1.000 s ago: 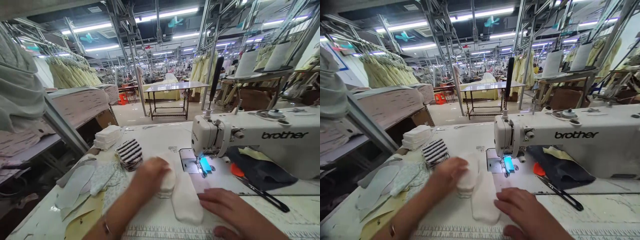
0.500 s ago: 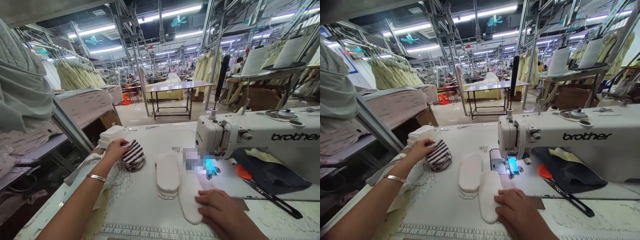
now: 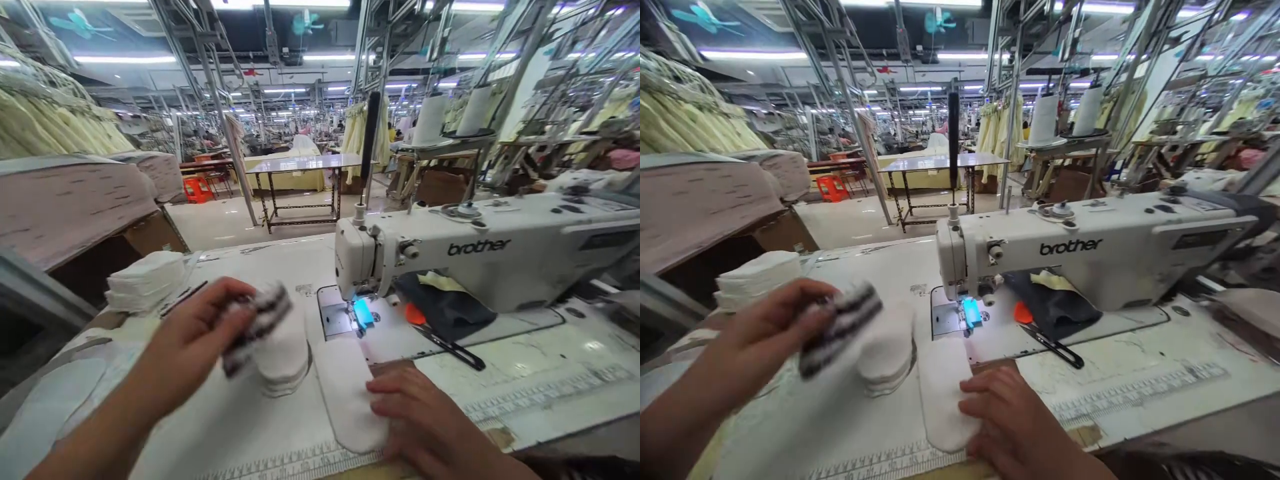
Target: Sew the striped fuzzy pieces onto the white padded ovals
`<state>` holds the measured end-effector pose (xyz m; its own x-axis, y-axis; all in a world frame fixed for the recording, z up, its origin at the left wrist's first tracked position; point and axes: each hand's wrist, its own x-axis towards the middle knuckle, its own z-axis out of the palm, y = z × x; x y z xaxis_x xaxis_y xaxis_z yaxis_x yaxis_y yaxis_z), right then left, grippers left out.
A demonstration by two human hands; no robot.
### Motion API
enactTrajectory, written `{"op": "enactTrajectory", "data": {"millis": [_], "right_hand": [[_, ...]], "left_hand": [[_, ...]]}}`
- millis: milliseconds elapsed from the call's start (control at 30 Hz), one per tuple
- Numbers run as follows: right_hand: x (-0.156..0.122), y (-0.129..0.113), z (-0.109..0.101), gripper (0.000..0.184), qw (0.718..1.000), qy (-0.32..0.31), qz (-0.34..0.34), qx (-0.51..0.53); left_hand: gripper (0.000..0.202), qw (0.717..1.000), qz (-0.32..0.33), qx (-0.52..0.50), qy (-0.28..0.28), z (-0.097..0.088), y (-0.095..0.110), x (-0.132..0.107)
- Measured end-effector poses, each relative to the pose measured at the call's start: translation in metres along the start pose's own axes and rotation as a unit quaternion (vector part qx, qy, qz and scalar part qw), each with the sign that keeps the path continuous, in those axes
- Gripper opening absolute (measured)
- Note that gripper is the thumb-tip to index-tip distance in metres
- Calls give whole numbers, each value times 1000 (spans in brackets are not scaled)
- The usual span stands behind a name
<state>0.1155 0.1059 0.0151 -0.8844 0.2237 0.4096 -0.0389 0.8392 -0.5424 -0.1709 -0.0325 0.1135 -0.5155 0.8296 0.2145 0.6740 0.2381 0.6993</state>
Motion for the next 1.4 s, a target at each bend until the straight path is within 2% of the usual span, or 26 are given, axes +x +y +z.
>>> {"op": "enactTrajectory", "data": {"millis": [33,67,100,133,167,233,333,400,467,633,800,967,1067,1200,1300,1400], "right_hand": [[-4,2,3,40,999,13,39,34],[-7,4,6,50,994,21,84,72],[-10,5,9,60,986,23,126,111],[-10,5,10,67,976,22,160,145],[-10,5,11,71,969,22,180,169],[-6,4,11,66,970,21,175,166],[3,5,7,45,992,11,106,73],[9,7,7,37,998,0,64,15],[12,12,10,35,998,-5,51,-37],[21,17,18,23,990,1,29,-136],[28,8,14,20,994,5,-6,-109],[29,15,18,22,990,-40,23,-134],[31,19,19,16,992,-13,7,-125],[33,10,19,15,991,47,-31,-118],[34,3,24,13,988,56,-53,-134],[32,3,30,16,988,50,-46,-140]], "left_hand": [[27,988,-12,-125,-94,16,11,-5],[26,963,-24,-208,-171,34,21,-9],[24,943,-30,-242,-227,52,28,-11],[21,941,-29,-231,-247,70,31,-11],[18,953,-12,-183,-241,86,32,-10],[15,975,8,-78,-208,112,25,-5],[21,982,9,-22,-187,129,8,3],[26,983,7,-4,-184,130,0,6],[27,983,10,23,-180,128,-3,8],[19,982,68,87,-153,124,-3,13],[18,980,95,105,-141,122,-4,21],[18,973,91,120,-177,125,-10,29],[20,975,78,106,-177,127,-13,29],[21,981,83,77,-157,128,-18,26],[18,982,105,70,-142,130,-23,25],[16,981,126,70,-134,133,-26,26]]}}
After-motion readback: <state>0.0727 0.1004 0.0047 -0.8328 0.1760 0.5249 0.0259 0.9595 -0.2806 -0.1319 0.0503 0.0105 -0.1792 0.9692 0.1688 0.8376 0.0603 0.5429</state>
